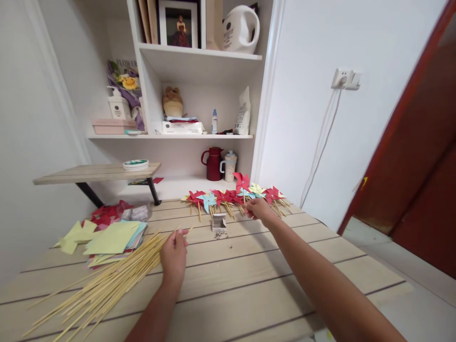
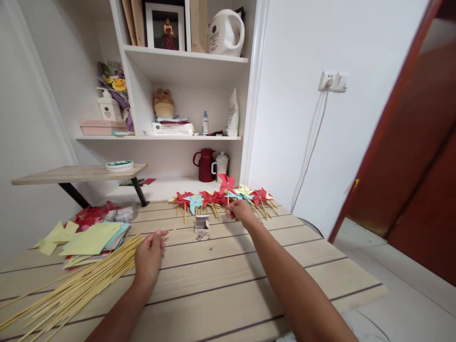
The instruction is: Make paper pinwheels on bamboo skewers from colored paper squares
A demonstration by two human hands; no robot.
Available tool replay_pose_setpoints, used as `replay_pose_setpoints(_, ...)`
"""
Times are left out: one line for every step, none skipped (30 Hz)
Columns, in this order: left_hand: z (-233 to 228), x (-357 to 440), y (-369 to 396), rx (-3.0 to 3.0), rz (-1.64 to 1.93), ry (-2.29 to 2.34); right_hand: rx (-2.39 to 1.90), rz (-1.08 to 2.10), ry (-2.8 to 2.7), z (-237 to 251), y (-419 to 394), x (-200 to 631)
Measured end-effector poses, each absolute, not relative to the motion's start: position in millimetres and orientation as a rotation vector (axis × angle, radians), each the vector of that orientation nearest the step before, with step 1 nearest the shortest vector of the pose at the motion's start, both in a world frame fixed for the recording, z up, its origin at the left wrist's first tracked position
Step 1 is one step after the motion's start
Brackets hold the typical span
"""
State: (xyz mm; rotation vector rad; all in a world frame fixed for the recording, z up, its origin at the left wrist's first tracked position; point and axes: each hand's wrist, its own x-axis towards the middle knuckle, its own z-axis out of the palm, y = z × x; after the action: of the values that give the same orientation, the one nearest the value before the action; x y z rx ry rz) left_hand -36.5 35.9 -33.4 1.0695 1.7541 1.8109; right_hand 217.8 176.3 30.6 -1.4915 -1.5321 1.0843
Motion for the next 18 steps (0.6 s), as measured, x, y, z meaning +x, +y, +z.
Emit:
replay_pose_setpoints(-34.2,-36.6,36.8,1.064,1.808,1.751,-1.525,1.094,-1.547,29.3,178.7,218.9)
replay_pose_setpoints(-35.2,-36.5,37.9,1.066,1.800,1.750,-1.551,1.106,-1.565,27.5,180.7,218.4)
replay_pose_setpoints(-36.3,-36.4,39.0,1.076,1.786,1.748,-1.570,1.118,-1.585,25.5,182.5,216.6)
replay_pose_setpoints(-37.6,-36.4,40.2,1.090,1.768,1.748,-1.584,1.129,-1.604,23.7,184.6,213.5)
replay_pose_setpoints(-38.9,-36.4,41.4,1.110,1.746,1.749,-1.593,1.138,-1.624,22.4,186.9,209.4)
replay_pose_setpoints(-40.1,-36.6,42.6,1.130,1.719,1.750,-1.601,1.147,-1.642,22.0,189.7,204.4)
replay_pose_setpoints(-41.3,-36.9,43.7,1.150,1.690,1.753,-1.605,1.153,-1.660,22.6,192.8,198.9)
replay_pose_setpoints(-42.2,-37.1,44.5,1.169,1.661,1.756,-1.608,1.158,-1.675,24.2,196.2,193.0)
replay_pose_setpoints(-42.9,-37.5,45.2,1.187,1.635,1.757,-1.610,1.159,-1.689,26.6,199.5,187.0)
replay_pose_setpoints(-43.4,-37.7,45.7,1.208,1.610,1.757,-1.612,1.158,-1.698,29.7,202.4,181.1)
replay_pose_setpoints(-43.6,-38.0,46.0,1.231,1.588,1.758,-1.611,1.156,-1.708,33.1,204.8,175.4)
replay_pose_setpoints(-43.7,-38.3,46.2,1.254,1.568,1.760,-1.606,1.152,-1.714,36.4,206.4,170.1)
replay_pose_setpoints(-43.6,-38.6,46.3,1.276,1.554,1.762,-1.601,1.147,-1.717,39.3,207.1,165.3)
replay_pose_setpoints(-43.3,-38.8,46.4,1.293,1.544,1.770,-1.598,1.140,-1.717,41.4,206.8,161.0)
replay_pose_setpoints(-42.9,-39.0,46.5,1.301,1.534,1.779,-1.586,1.136,-1.721,42.6,205.7,157.4)
replay_pose_setpoints(-42.5,-39.1,46.7,1.308,1.528,1.785,-1.581,1.131,-1.721,42.8,204.0,154.2)
replay_pose_setpoints(-41.8,-39.1,46.9,1.320,1.515,1.788,-1.579,1.130,-1.723,42.2,202.1,151.6)
replay_pose_setpoints(-41.2,-39.0,47.2,1.330,1.505,1.793,-1.579,1.123,-1.726,41.1,200.4,149.4)
